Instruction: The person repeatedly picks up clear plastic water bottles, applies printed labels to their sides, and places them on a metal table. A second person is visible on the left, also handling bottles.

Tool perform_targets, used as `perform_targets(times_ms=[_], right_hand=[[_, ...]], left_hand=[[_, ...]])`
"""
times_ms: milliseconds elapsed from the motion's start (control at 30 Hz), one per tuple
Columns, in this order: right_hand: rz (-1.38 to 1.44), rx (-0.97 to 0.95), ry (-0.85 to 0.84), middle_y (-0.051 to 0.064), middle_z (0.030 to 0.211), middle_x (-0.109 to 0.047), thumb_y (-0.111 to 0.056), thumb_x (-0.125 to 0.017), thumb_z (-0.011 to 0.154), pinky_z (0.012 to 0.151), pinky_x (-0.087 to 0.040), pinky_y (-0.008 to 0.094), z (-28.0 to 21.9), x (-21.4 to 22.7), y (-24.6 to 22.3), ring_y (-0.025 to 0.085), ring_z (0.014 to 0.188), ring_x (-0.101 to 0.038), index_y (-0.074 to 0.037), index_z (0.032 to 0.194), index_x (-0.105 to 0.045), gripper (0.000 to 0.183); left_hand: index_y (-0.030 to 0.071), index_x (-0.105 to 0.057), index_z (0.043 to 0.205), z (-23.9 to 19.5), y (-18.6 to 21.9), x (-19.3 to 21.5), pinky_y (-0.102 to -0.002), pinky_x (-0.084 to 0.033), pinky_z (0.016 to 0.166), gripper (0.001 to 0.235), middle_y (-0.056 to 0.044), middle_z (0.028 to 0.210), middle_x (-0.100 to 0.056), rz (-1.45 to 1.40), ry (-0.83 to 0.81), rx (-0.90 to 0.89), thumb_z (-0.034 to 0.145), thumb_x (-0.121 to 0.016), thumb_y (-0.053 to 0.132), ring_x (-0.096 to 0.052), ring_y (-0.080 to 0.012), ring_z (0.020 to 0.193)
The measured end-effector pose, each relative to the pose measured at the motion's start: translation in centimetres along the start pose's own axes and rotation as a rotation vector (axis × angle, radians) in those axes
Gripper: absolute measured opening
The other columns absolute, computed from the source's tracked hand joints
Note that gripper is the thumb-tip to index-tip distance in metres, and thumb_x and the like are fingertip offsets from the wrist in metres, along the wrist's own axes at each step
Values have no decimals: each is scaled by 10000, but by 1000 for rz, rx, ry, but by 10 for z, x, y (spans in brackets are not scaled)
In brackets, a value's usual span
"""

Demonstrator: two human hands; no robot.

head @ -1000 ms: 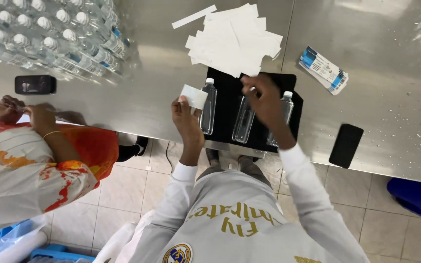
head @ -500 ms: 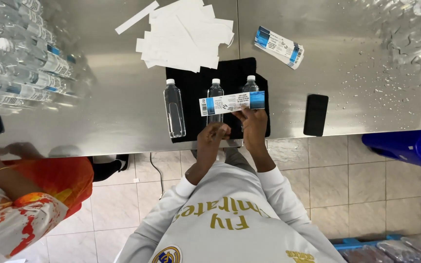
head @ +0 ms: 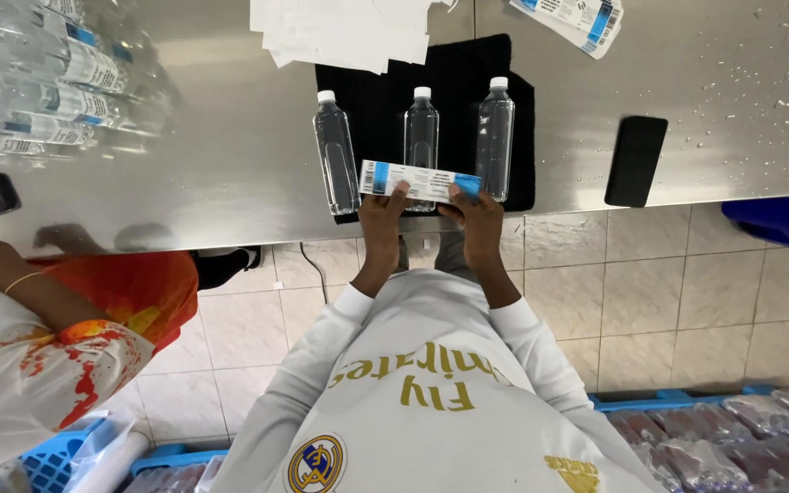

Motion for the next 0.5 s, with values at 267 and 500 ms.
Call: perform_targets(times_ms=[267,500], right_hand=[[-458,144,-241,191,1198,-767,-159,-784,1044,1002,-652,407,-11,-27,-65,259,1106,-759,-76,1373,-739,342],[-189,-14,-204,152,895,-735,-157,-883,982,779,-704,423,-11,-51,-55,239,832,-786,9,1071,-716,252]], left_hand=[[91,-691,1380,19,41,-8,-461,-565,1002,432,-127,1093,-736,166,-495,-245,1033,-833,306,-705,-204,1089],[140,-505,1624,-9,83,-7,-586,-421,1221,765,-216,1409,-658,489,-463,-383,966,-858,304,-622,-425,1389]])
Point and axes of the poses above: each hand's wrist, its own z-axis towards the middle knuckle, its own x-axis out of the back of the hand, y = z × x, the point moved 7 cm from there along z, towards the middle knuckle
